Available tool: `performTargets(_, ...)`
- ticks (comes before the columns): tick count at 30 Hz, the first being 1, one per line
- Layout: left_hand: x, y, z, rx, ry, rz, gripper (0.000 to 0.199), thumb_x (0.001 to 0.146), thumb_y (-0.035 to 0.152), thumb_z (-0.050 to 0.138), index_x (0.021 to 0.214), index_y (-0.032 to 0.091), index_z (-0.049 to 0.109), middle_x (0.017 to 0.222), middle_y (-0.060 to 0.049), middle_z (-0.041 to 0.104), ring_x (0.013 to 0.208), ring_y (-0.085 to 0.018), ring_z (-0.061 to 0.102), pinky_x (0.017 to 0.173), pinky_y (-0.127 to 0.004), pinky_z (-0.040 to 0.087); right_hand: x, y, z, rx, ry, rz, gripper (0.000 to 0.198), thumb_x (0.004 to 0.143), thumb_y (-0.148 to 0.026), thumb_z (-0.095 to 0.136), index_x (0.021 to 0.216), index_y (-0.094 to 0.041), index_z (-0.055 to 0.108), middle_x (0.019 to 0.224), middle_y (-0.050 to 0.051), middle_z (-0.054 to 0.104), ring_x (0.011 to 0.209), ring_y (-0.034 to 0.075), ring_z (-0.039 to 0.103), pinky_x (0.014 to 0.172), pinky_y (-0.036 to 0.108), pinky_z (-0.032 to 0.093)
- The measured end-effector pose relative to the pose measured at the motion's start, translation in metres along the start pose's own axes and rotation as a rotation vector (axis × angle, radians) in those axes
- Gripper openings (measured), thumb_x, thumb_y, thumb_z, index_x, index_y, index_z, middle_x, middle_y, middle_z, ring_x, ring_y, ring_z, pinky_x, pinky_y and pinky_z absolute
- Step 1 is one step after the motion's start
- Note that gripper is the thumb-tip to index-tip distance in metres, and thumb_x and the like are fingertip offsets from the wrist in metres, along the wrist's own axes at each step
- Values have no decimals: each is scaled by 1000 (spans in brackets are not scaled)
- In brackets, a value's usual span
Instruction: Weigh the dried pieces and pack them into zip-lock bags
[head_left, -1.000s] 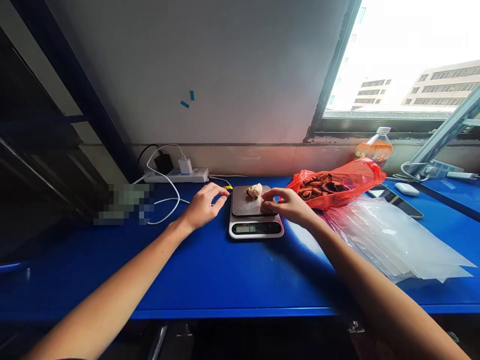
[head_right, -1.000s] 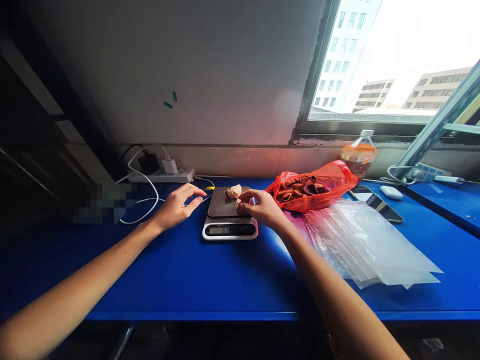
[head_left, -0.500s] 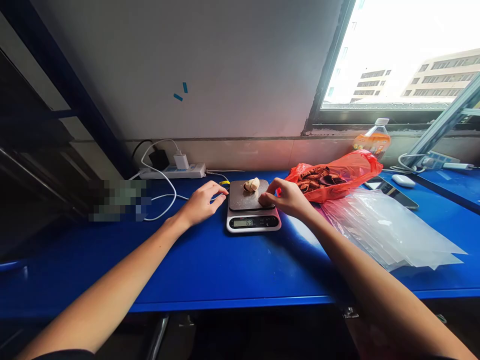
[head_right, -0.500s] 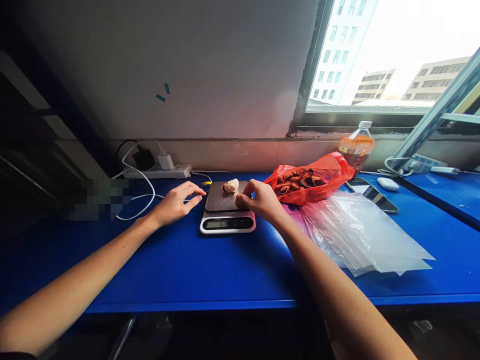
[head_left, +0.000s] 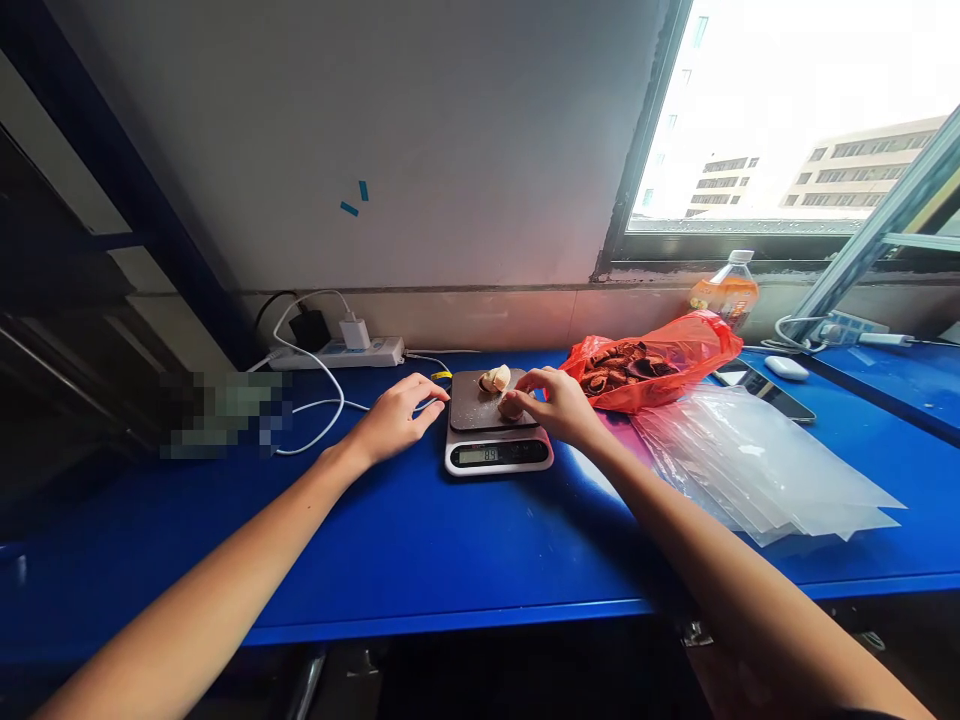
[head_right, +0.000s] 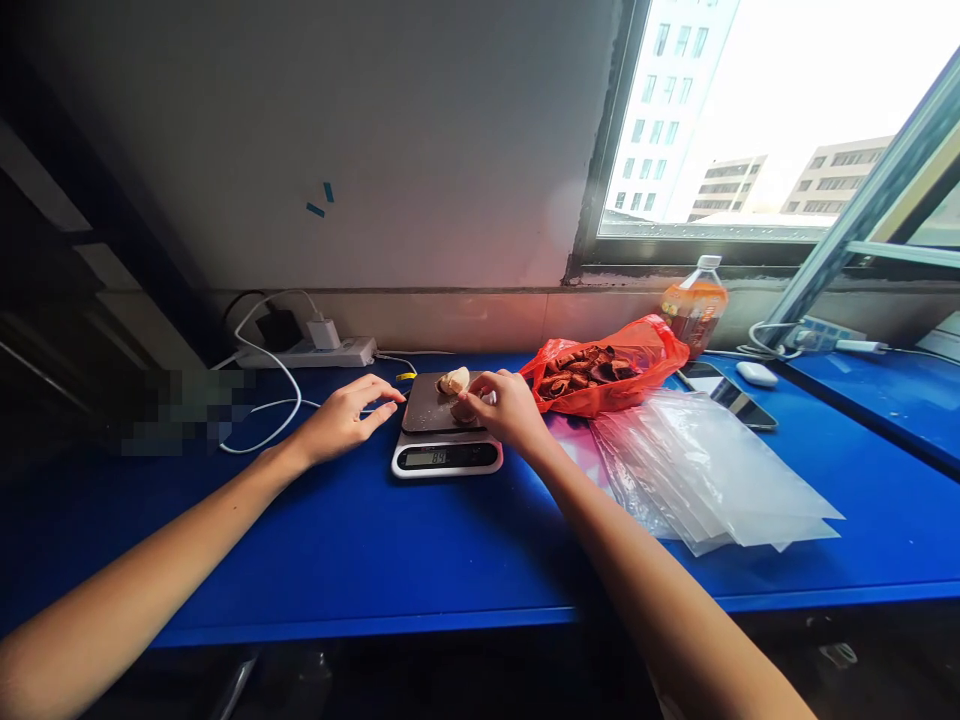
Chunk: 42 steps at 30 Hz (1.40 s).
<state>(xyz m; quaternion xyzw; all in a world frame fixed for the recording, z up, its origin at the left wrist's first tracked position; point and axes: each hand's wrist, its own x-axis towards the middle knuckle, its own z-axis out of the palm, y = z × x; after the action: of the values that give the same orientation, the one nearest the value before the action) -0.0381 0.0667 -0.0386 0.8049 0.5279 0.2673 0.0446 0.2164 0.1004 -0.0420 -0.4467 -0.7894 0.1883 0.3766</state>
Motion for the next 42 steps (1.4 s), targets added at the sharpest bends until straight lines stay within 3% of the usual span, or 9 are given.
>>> performTargets(5, -1, 0, -2, -9, 5, 14, 28, 90, 36, 45, 98, 19, 65, 104, -6, 62, 99, -22, 59, 91, -36, 45, 1, 8, -12, 90, -35, 13, 16, 83, -31, 58, 79, -17, 66, 82, 3, 70, 77, 16, 62, 71, 26, 45)
performTargets(11, -1, 0, -2, -11, -5, 17, 27, 90, 36, 45, 98, 19, 66, 104, -6, 62, 99, -22, 60, 90, -36, 46, 0, 9, -11, 35, -45, -18, 17, 83, -32, 58, 80, -19, 67, 81, 2, 69, 76, 16, 61, 71, 28, 44)
performTargets(17, 0, -2, -2, -2, 1, 15, 27, 90, 36, 46, 99, 19, 66, 105, -6, 62, 99, -21, 60, 90, -35, 46, 3, 8, -15, 71, 270, -36, 23, 86, -38, 54, 82, -18, 65, 87, 5, 67, 82, 18, 61, 73, 30, 46)
performTargets(20, 0, -3, -1, 1, -13, 13, 27, 90, 35, 46, 99, 19, 66, 105, -6, 62, 98, -21, 60, 89, -35, 46, 5, 13, -25, 9, 348, -43, 24, 86, -38, 53, 79, -18, 64, 82, 5, 67, 78, 18, 62, 71, 30, 46)
performTargets(26, 1, -2, 0, 6, -6, 23, 28, 90, 36, 46, 100, 18, 66, 106, -7, 63, 100, -22, 60, 92, -37, 46, 5, 23, -39, -197, 271, 18, 23, 85, -37, 53, 76, -18, 65, 72, 4, 68, 69, 18, 62, 68, 29, 43)
performTargets(33, 1, -1, -1, 12, -11, 8, 29, 88, 36, 46, 100, 19, 66, 107, -8, 63, 100, -23, 61, 92, -38, 46, 5, 29, -54, -376, 241, 176, 23, 84, -35, 49, 79, -19, 65, 80, 5, 69, 74, 19, 62, 67, 28, 43)
performTargets(38, 1, 0, 0, 14, -17, 13, 30, 88, 37, 45, 99, 18, 66, 106, -8, 63, 101, -24, 60, 93, -38, 46, 7, 47, -56, -623, -28, 187, 20, 75, -15, 50, 81, -18, 69, 83, 8, 70, 77, 20, 62, 68, 28, 42)
performTargets(42, 1, 0, 0, 9, -12, 13, 30, 88, 37, 45, 100, 18, 66, 106, -8, 63, 101, -23, 60, 93, -38, 46, 9, 40, -53, -522, -108, 113, 30, 75, -12, 50, 98, -19, 69, 91, 7, 71, 83, 19, 62, 73, 28, 44)
